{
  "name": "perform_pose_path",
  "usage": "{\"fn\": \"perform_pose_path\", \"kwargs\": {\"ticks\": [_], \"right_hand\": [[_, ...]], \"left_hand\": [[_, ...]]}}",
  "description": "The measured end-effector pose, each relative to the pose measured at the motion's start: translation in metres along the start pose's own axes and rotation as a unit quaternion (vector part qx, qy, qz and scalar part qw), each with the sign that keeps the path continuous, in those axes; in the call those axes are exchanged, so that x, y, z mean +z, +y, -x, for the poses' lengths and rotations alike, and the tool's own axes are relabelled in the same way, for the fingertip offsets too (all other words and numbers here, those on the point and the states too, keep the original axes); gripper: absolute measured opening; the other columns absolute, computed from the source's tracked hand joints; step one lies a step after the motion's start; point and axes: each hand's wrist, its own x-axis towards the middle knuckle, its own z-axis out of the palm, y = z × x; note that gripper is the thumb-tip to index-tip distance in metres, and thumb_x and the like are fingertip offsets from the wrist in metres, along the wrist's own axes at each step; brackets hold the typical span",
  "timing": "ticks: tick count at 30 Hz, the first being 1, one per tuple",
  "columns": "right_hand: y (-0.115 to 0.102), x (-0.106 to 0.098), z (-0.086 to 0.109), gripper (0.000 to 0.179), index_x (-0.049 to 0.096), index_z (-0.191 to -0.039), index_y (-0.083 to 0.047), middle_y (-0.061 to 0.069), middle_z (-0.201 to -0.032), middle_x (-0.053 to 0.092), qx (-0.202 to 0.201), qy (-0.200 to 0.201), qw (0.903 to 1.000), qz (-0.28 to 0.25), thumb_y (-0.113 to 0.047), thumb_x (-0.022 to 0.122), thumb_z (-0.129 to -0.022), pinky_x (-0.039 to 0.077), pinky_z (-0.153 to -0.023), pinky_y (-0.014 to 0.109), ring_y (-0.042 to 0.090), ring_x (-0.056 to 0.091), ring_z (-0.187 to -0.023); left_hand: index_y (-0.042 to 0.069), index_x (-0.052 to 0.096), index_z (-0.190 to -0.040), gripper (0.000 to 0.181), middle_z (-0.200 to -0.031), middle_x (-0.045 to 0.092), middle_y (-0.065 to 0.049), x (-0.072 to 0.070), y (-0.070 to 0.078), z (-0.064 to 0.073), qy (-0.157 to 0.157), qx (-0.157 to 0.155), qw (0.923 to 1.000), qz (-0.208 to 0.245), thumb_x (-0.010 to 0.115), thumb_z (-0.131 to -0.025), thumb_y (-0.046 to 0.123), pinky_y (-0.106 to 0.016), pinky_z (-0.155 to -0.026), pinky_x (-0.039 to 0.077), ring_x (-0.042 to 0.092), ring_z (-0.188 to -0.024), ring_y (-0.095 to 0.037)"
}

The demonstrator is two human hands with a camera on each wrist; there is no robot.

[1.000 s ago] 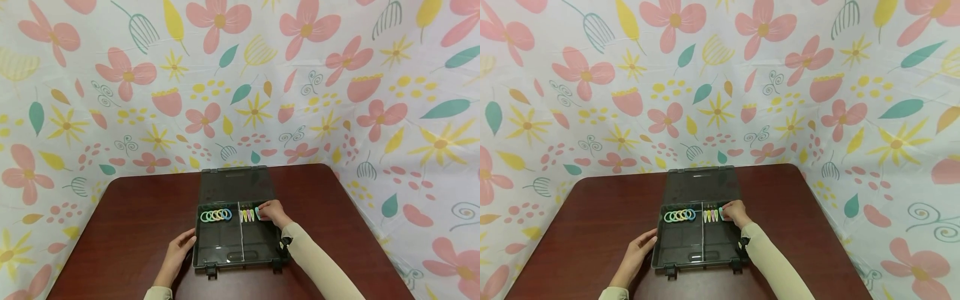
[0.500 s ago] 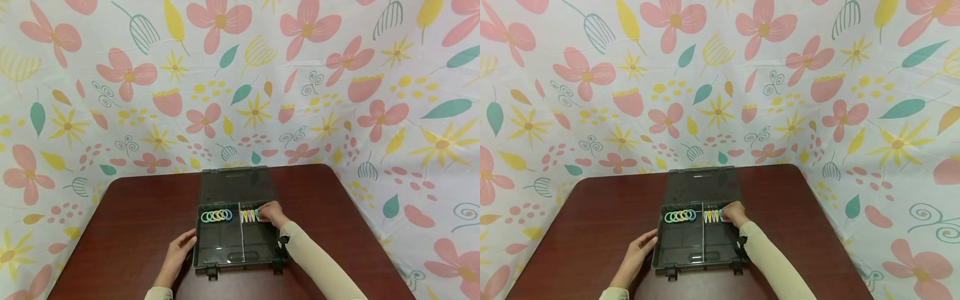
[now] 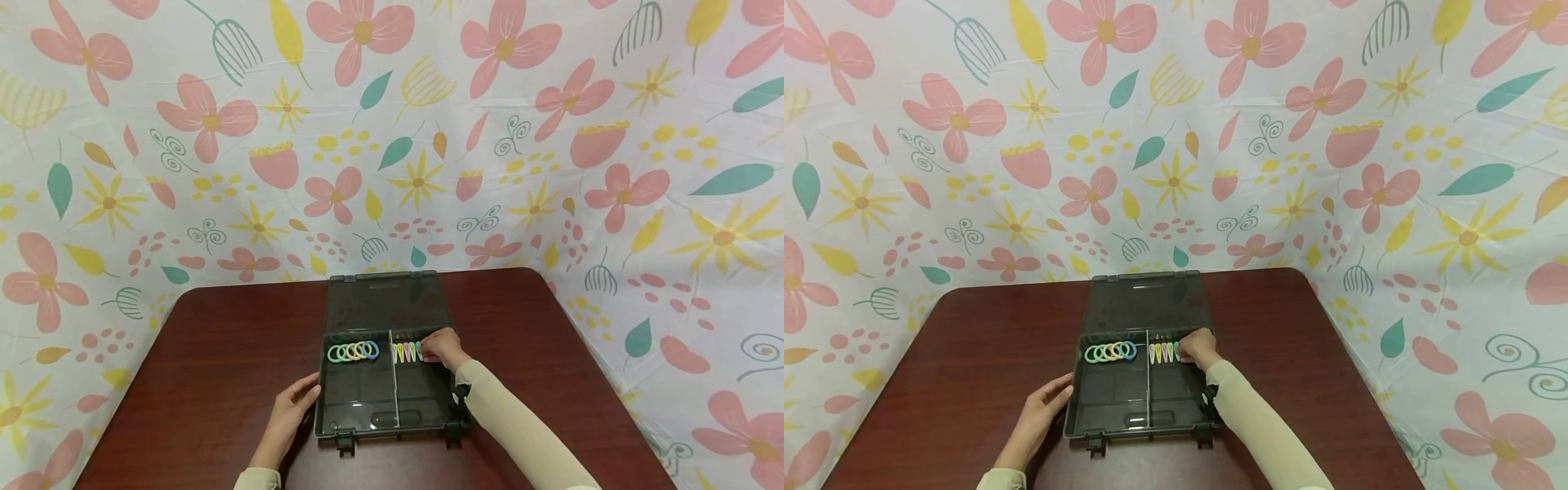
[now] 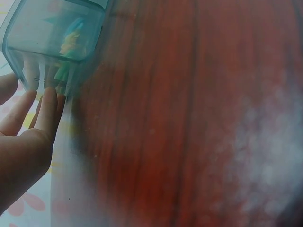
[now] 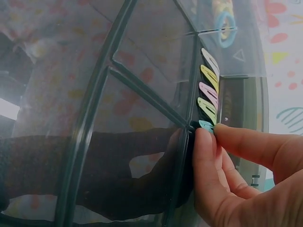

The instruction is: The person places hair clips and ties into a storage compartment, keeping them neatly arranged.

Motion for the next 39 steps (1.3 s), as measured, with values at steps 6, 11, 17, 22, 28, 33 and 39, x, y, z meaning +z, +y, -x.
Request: {"fn": "perform_pose_path", "kwargs": {"ticks": [6,11,17,22,28,33,39], "right_hand": [[0.000,0.001,0.001,0.014,0.069,-0.096,0.011,0.018,-0.081,0.068,-0.004,0.001,1.0000,0.004,0.008,0.069,-0.082,0.057,-0.061,0.035,0.022,0.067,-0.067],[0.000,0.003,0.002,0.014,0.069,-0.095,0.011,0.018,-0.081,0.069,-0.009,0.008,0.9999,0.008,0.007,0.069,-0.081,0.057,-0.061,0.035,0.021,0.067,-0.066],[0.001,0.003,0.000,0.013,0.069,-0.094,0.010,0.016,-0.079,0.069,-0.007,0.008,0.9999,0.009,0.007,0.070,-0.081,0.057,-0.059,0.034,0.020,0.066,-0.063],[0.001,0.002,-0.003,0.013,0.070,-0.092,0.009,0.015,-0.078,0.069,0.000,0.005,0.9999,0.013,0.006,0.071,-0.080,0.057,-0.057,0.033,0.020,0.066,-0.062],[0.001,0.002,-0.003,0.013,0.070,-0.093,0.009,0.016,-0.079,0.069,-0.003,0.003,0.9999,0.016,0.006,0.071,-0.080,0.057,-0.057,0.032,0.019,0.066,-0.062],[-0.002,0.002,-0.001,0.016,0.070,-0.096,0.010,0.016,-0.082,0.069,-0.010,-0.008,0.9997,0.019,0.006,0.071,-0.080,0.057,-0.060,0.033,0.021,0.067,-0.067],[-0.015,-0.008,0.008,0.017,0.069,-0.101,0.011,0.020,-0.089,0.069,-0.029,-0.025,0.9989,0.028,0.004,0.067,-0.085,0.057,-0.068,0.039,0.027,0.068,-0.075]], "left_hand": [[0.003,0.057,-0.133,0.043,-0.133,0.055,-0.016,-0.001,-0.001,-0.001,0.004,0.001,1.0000,-0.005,0.065,-0.093,0.018,-0.028,-0.091,0.047,0.055,-0.112,-0.013],[0.003,0.058,-0.132,0.043,-0.131,0.056,-0.016,-0.001,-0.002,-0.001,0.007,0.003,1.0000,-0.002,0.066,-0.093,0.017,-0.026,-0.091,0.047,0.055,-0.111,-0.012],[0.003,0.057,-0.132,0.043,-0.132,0.056,-0.016,-0.001,-0.001,0.000,0.005,0.000,1.0000,-0.006,0.065,-0.093,0.018,-0.030,-0.092,0.047,0.055,-0.114,-0.017],[0.003,0.057,-0.133,0.042,-0.133,0.055,-0.016,-0.001,-0.001,0.001,0.005,-0.002,1.0000,-0.006,0.065,-0.093,0.017,-0.034,-0.094,0.047,0.053,-0.118,-0.023],[0.003,0.057,-0.132,0.041,-0.133,0.056,-0.016,-0.002,0.001,0.003,0.009,0.005,0.9999,-0.008,0.064,-0.093,0.016,-0.029,-0.092,0.047,0.053,-0.118,-0.021],[0.003,0.057,-0.133,0.042,-0.135,0.054,-0.017,-0.003,0.002,0.004,0.005,0.009,0.9998,-0.014,0.064,-0.094,0.017,-0.034,-0.096,0.046,0.051,-0.120,-0.024],[0.005,0.054,-0.136,0.045,-0.135,0.054,-0.017,-0.004,0.006,0.003,-0.009,0.026,0.9992,-0.029,0.064,-0.094,0.020,-0.039,-0.098,0.045,0.051,-0.122,-0.029]]}}
